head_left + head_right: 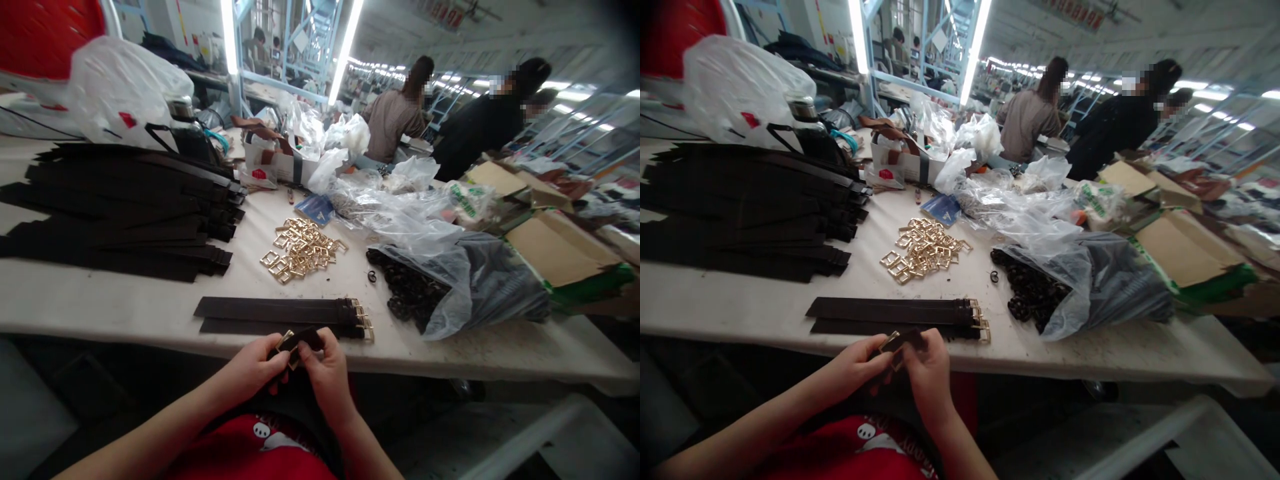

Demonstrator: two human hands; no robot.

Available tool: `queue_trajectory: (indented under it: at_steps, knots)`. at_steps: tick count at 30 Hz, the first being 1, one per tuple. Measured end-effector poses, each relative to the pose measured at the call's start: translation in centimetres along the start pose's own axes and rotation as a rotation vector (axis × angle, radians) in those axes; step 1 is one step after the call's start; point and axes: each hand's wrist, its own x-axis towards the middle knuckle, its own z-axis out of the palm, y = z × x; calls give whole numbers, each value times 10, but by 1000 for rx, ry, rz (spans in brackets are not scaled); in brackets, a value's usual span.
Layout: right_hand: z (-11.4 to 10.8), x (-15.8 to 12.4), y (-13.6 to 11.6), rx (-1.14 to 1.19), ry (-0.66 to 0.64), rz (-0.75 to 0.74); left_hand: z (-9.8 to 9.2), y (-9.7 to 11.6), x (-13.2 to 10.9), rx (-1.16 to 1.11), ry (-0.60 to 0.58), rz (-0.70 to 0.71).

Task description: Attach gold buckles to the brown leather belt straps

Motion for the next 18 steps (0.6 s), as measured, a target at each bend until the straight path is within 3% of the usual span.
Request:
queue_trajectory:
  at_steps: [2,4,8,10,13,15,17,18]
  knots:
    - [-2,1,1,-251,112,-209,0,4,-1,76,16,10]
    - [-5,4,-1,-351,114,-290,-1,10,-1,131,-10,27]
    - [-7,9,-9,-83,-58,-88,-10,18,9,107,-100,-4]
    - [-7,11,-14,11,-81,-61,-14,19,21,119,-48,3]
    - [-18,25,-19,-30,-176,-110,-19,21,39,190,78,79]
    - [-38,50,-18,-207,-219,-134,-20,22,47,258,81,118]
    - [-67,87,-13,-488,-75,-104,-21,23,53,351,48,130]
    - [-83,108,-10,-649,77,-57,-22,21,55,391,48,134]
